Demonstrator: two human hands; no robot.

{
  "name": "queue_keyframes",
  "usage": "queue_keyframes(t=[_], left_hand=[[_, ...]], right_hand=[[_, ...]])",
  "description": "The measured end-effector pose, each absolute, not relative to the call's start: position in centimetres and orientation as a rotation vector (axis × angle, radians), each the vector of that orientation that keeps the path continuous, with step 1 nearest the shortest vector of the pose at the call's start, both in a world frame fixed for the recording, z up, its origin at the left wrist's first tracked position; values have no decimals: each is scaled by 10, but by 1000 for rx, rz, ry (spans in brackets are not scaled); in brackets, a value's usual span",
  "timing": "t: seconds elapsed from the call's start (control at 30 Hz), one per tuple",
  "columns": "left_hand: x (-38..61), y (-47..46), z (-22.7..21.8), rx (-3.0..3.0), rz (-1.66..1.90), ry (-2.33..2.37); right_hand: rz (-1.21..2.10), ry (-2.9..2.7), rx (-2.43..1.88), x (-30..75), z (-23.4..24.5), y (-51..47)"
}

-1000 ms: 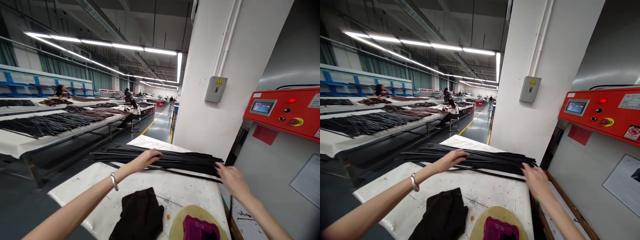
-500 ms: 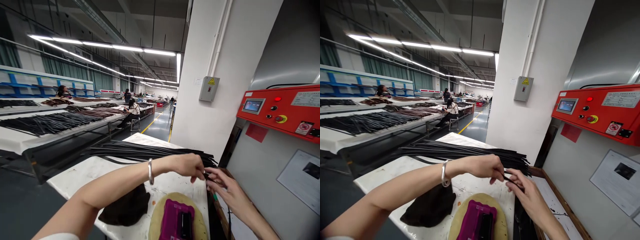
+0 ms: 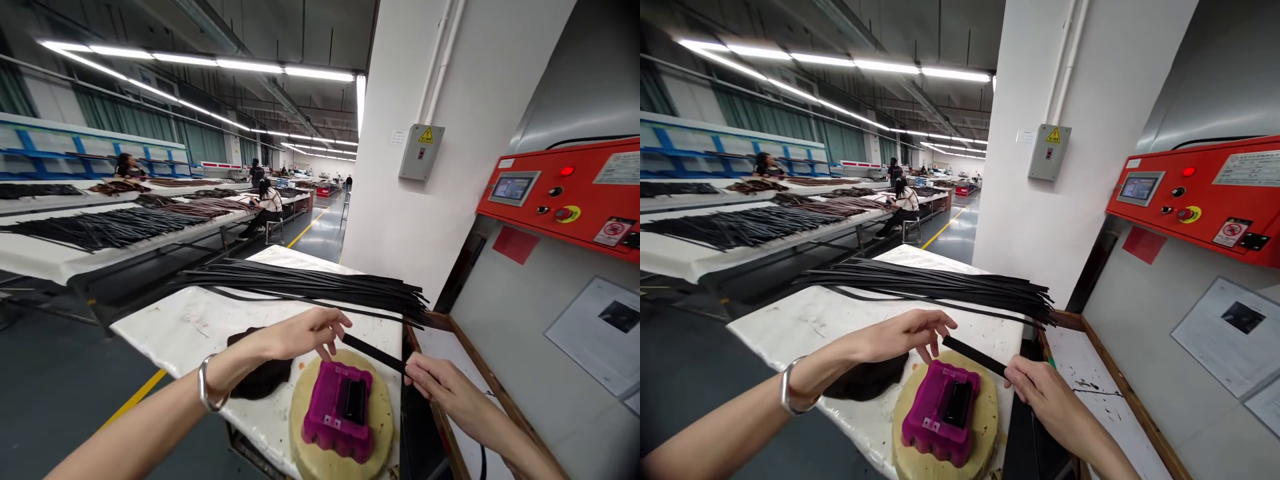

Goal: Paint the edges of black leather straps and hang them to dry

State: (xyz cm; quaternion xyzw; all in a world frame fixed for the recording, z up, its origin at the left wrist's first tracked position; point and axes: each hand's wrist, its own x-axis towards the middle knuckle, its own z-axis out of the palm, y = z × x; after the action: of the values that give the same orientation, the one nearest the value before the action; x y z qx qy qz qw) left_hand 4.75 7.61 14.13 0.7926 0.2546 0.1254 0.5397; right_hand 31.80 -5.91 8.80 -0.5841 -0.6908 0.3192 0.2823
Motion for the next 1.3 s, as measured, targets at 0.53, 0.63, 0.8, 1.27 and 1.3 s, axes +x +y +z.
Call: queue_keyframes(t=[0.53, 0.63, 0.8, 1.27, 1.3], left_hand=[[44, 44, 85, 1950, 357, 779], [38, 39, 79, 2231, 450, 790], [31, 35, 71, 2407, 518, 721], [38, 31, 73, 2491, 445, 684], [37, 31, 73, 2491, 446, 684]], right_hand=[[432, -2007, -1498, 269, 45, -67], [293, -2067, -1473, 269, 31, -66], [102, -2138, -1431, 266, 18, -63], [13, -2186, -1448, 271, 19, -69], [10, -2183, -1442, 270, 19, -69]])
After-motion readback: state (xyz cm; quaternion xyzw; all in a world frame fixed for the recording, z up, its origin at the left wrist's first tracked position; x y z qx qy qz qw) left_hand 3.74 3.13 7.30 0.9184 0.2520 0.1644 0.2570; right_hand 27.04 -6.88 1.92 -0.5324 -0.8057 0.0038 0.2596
